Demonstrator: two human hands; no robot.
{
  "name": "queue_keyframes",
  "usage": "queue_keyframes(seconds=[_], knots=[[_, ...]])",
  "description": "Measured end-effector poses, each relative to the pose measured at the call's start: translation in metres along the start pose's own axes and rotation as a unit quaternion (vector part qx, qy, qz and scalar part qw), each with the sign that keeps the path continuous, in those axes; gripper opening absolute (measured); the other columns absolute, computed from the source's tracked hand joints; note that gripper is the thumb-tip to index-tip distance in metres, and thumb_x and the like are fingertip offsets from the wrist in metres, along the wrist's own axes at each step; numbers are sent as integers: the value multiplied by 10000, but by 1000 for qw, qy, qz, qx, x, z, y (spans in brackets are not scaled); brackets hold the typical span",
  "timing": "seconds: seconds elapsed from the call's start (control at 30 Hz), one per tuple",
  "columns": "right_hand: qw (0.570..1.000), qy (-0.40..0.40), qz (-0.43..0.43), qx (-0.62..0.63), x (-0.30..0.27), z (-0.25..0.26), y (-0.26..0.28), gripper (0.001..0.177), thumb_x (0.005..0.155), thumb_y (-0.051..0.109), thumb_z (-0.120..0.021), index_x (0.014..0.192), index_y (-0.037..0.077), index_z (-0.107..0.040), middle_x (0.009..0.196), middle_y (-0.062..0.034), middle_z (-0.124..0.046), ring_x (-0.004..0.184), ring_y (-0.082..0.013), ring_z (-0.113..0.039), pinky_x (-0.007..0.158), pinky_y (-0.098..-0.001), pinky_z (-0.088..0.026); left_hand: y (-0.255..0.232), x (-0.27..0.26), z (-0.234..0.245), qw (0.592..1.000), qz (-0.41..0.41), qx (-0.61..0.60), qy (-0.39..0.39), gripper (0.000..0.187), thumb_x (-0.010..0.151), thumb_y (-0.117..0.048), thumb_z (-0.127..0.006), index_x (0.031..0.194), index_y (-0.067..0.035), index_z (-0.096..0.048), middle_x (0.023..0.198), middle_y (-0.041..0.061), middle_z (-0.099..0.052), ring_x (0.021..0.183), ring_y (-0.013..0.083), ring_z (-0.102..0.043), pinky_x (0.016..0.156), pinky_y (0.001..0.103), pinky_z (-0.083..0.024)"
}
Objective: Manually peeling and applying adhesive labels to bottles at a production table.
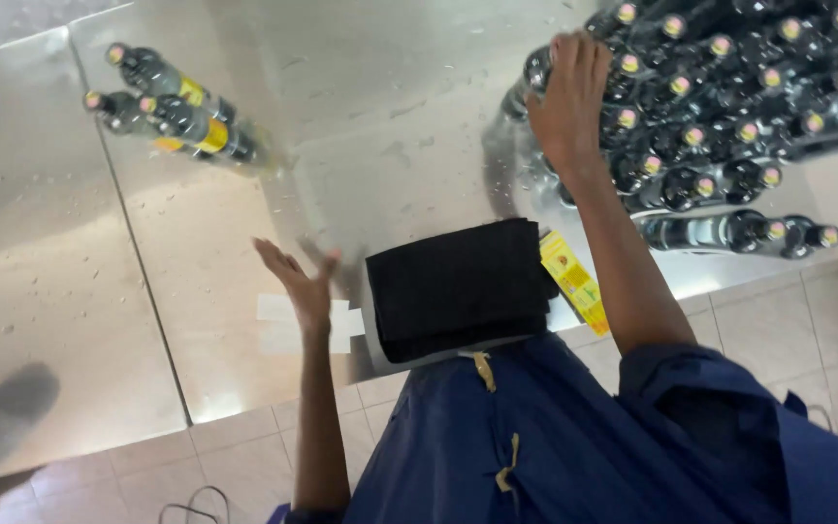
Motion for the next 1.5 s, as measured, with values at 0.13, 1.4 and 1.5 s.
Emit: queue_keyframes(seconds=[0.13, 1.4, 1.5], knots=[[976, 113, -123, 142, -22, 16, 28, 559, 976, -36, -873, 1401, 30, -516, 1370, -206, -600, 1246, -382, -630, 1016, -459, -582, 52, -71, 11, 1000, 3, -21, 6, 1312, 867, -262, -918, 1739, -93, 47, 1848, 202, 33, 1718, 372, -21, 1384, 488, -131], [987, 139, -40, 70, -278, -44, 61, 516, 1223, 387, -517, 1646, 92, -512, 1610, -156, -610, 1273, -317, -715, 844, -434, -634, 87, -71, -113, 957, -251, 125, 73, 588, 1107, 92, -354, 1676, -48, -390, 1752, 169, -321, 1656, 416, -246, 1346, 600, -291], [975, 139, 77, -155, -312, -36, 55, 553, 1191, 474, -436, 1650, 188, -551, 1714, -81, -511, 1049, -294, -718, 781, -412, -586, 89, -70, -119, 939, -258, 219, 53, 548, 1106, 61, -395, 1649, -7, -411, 1733, 205, -352, 1649, 432, -278, 1337, 578, -339]])
Point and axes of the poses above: each hand's wrist, its own x-axis towards the middle knuckle, its own z-axis out of the back of the hand, y = z × x, the point moved 2 cm from there along x, towards the middle knuckle
